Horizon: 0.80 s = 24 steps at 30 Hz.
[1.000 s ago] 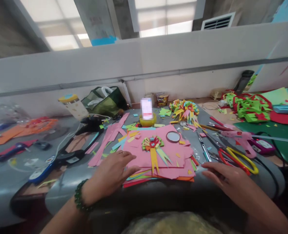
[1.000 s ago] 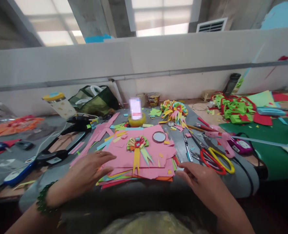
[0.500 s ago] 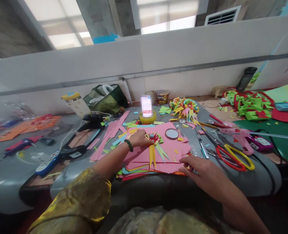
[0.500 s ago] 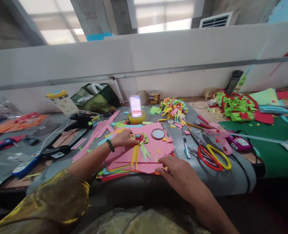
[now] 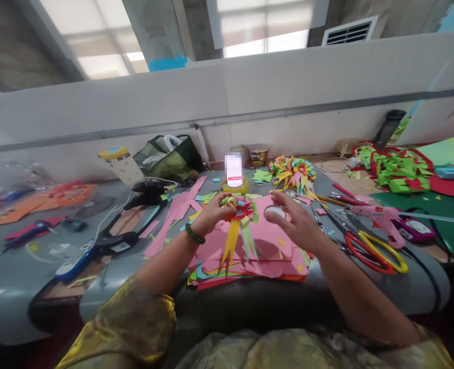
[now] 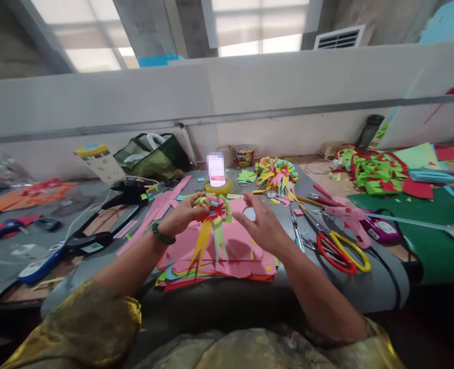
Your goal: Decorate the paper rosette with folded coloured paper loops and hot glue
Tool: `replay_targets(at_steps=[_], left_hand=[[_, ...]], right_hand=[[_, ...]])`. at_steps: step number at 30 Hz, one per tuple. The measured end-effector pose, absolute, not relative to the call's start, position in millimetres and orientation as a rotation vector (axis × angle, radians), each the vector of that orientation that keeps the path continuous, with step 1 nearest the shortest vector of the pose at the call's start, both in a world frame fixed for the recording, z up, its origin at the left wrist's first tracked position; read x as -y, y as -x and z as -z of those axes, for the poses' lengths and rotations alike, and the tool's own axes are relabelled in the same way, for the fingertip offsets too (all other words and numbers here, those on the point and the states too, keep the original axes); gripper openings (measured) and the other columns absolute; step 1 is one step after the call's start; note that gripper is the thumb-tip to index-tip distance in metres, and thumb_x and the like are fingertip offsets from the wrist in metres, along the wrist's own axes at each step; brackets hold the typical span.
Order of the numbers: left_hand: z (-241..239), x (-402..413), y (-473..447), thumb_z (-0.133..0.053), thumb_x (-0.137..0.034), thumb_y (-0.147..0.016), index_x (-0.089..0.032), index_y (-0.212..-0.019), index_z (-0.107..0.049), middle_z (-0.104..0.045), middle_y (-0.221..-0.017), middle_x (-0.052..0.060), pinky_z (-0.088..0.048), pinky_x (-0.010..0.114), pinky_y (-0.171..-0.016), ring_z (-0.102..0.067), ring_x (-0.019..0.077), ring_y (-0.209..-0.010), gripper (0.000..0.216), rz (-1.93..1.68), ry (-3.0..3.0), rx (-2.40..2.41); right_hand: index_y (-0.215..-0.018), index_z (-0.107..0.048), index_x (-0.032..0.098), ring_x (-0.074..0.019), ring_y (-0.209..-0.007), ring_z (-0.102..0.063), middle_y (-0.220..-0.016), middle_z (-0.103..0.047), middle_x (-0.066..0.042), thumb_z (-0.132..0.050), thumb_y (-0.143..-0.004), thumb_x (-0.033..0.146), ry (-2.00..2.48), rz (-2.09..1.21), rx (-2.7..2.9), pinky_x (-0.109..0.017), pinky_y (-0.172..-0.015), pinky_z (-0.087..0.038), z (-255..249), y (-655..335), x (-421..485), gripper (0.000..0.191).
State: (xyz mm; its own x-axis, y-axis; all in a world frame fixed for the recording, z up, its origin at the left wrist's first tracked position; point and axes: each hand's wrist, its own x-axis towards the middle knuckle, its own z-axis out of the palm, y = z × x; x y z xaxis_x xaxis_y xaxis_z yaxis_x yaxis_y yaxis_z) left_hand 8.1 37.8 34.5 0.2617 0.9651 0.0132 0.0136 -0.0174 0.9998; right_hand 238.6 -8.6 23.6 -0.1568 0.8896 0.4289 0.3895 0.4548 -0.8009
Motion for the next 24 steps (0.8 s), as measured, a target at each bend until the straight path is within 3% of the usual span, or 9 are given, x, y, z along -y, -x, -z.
replay_targets(at_steps=[2,5,9,11,16,20,24], left_hand=[[-39.2,-34.0,-10.9,-0.074,-0.024,-0.056,-0.016,-0.077,-0.060,-0.056,-0.062,-0.006,-0.040,0.022,-0.055,-0.050,0.0080,-0.054,0.027,-1.038,-1.386,-0.935],[-42.6,-26.8,-17.2,-0.073,-0.025,-0.055,-0.016,-0.073,-0.060,-0.054,-0.057,-0.006,-0.036,0.021,-0.050,-0.044,0.0066,-0.051,0.024,-1.124,-1.367,-0.909],[-42.9,-16.1,-23.6,-0.079,-0.025,-0.048,-0.019,-0.090,-0.062,-0.064,-0.072,-0.004,-0.042,0.021,-0.055,-0.055,0.0103,-0.060,0.046,-1.182,-1.192,-0.944],[-41.6,-12.4,-25.1,-0.082,-0.028,-0.048,-0.019,-0.089,-0.064,-0.066,-0.075,-0.002,-0.045,0.023,-0.058,-0.059,0.0132,-0.065,0.046,-1.100,-1.178,-0.967],[-38.3,-12.1,-25.3,-0.078,-0.030,-0.046,-0.017,-0.069,-0.064,-0.064,-0.066,-0.001,-0.044,0.025,-0.059,-0.056,0.0132,-0.062,0.030,-1.133,-1.176,-1.014],[-41.6,-11.9,-23.9,-0.074,-0.028,-0.047,-0.019,-0.069,-0.063,-0.065,-0.066,-0.002,-0.045,0.024,-0.058,-0.057,0.0133,-0.062,0.026,-1.233,-1.114,-1.025],[-45.3,-10.2,-21.9,-0.076,-0.023,-0.047,-0.019,-0.066,-0.060,-0.063,-0.061,-0.005,-0.045,0.021,-0.056,-0.057,0.0107,-0.059,0.026,-1.330,-0.937,-1.005]], right_hand=[[-0.133,-0.053,0.021,-0.0273,-0.104,-0.064,-0.118,-0.066,-0.012,-0.069,-0.083,0.049,1.091,-0.925,1.585,-0.039,-0.080,-0.057,-23.7,-224.1,-7.9,0.060],[-0.129,-0.055,0.020,-0.0227,-0.086,-0.068,-0.095,-0.070,-0.006,-0.080,-0.071,0.040,1.024,-1.225,1.444,-0.033,-0.071,-0.056,-18.9,-205.0,-23.0,0.066],[-0.122,-0.055,0.020,-0.0198,-0.076,-0.067,-0.081,-0.068,0.001,-0.081,-0.059,0.028,0.946,-1.197,1.352,-0.029,-0.067,-0.054,-14.6,-192.9,-26.1,0.068],[-0.122,-0.054,0.020,-0.0194,-0.075,-0.066,-0.080,-0.068,0.002,-0.081,-0.059,0.029,0.947,-1.167,1.314,-0.029,-0.067,-0.054,-16.4,-190.1,-23.5,0.069],[-0.107,-0.056,0.022,-0.0172,-0.074,-0.065,-0.086,-0.067,0.000,-0.080,-0.062,0.042,0.962,-1.347,1.259,-0.027,-0.062,-0.054,-19.6,-186.5,-10.0,0.055],[-0.096,-0.058,0.018,-0.0108,-0.050,-0.052,-0.063,-0.059,0.004,-0.081,-0.062,0.054,1.019,-1.606,1.490,-0.021,-0.048,-0.043,-14.4,-195.6,4.4,0.055],[-0.076,-0.060,0.015,-0.0073,-0.042,-0.035,-0.048,-0.043,0.007,-0.057,-0.081,0.074,0.920,-1.550,1.946,-0.020,-0.043,-0.028,-23.0,-211.4,23.2,0.059]])
